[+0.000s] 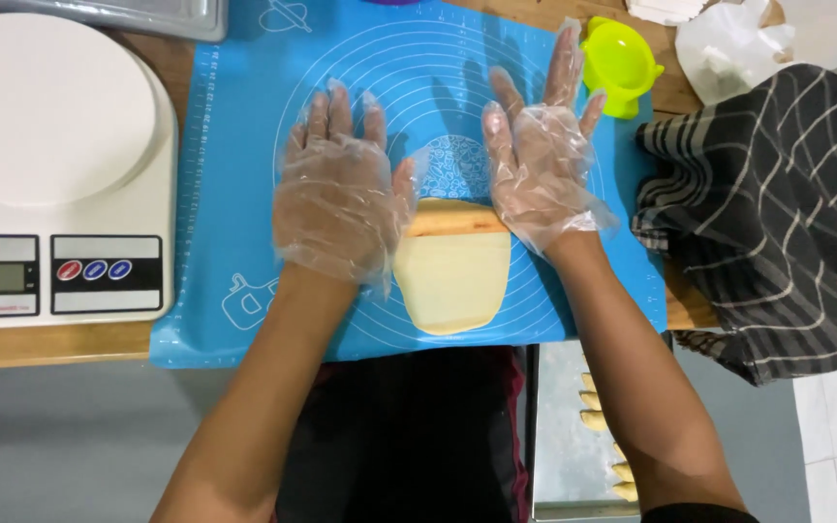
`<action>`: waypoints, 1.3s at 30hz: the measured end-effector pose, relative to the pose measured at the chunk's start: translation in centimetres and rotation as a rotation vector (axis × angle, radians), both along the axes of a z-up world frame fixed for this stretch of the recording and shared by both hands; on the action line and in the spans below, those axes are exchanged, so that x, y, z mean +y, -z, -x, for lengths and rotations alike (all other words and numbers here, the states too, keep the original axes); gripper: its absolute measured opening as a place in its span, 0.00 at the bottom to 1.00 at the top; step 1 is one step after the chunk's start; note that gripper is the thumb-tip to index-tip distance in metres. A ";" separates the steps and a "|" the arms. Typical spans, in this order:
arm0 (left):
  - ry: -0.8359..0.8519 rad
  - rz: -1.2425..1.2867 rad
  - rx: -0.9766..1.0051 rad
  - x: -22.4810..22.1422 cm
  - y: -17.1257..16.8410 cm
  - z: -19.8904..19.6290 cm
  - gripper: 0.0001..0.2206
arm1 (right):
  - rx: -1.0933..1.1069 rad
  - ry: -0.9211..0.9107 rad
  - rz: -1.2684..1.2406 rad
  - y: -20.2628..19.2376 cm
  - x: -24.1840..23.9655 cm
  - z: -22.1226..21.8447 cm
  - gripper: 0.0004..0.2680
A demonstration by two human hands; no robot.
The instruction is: Rolling out dough with a rolling pin and adding filling to make individual pastries on a production mat.
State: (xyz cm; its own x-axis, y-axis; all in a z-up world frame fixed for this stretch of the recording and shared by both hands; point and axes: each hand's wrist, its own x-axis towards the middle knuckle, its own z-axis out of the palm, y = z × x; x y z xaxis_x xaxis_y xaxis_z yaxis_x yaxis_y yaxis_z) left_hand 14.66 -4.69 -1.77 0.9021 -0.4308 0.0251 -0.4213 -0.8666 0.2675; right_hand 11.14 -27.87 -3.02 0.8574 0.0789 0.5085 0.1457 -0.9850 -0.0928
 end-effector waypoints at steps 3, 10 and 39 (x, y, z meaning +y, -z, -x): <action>-0.030 0.067 -0.146 0.1 1.0 1.3 0.34 | 0.166 0.317 0.200 0.5 0.6 1.0 0.19; -0.079 0.139 -0.155 0.4 0.9 3.6 0.30 | 0.271 0.357 0.149 -2.5 3.3 3.9 0.20; 0.097 0.117 0.034 4.1 -5.6 11.0 0.30 | -0.103 -0.068 0.211 -5.1 6.9 9.7 0.20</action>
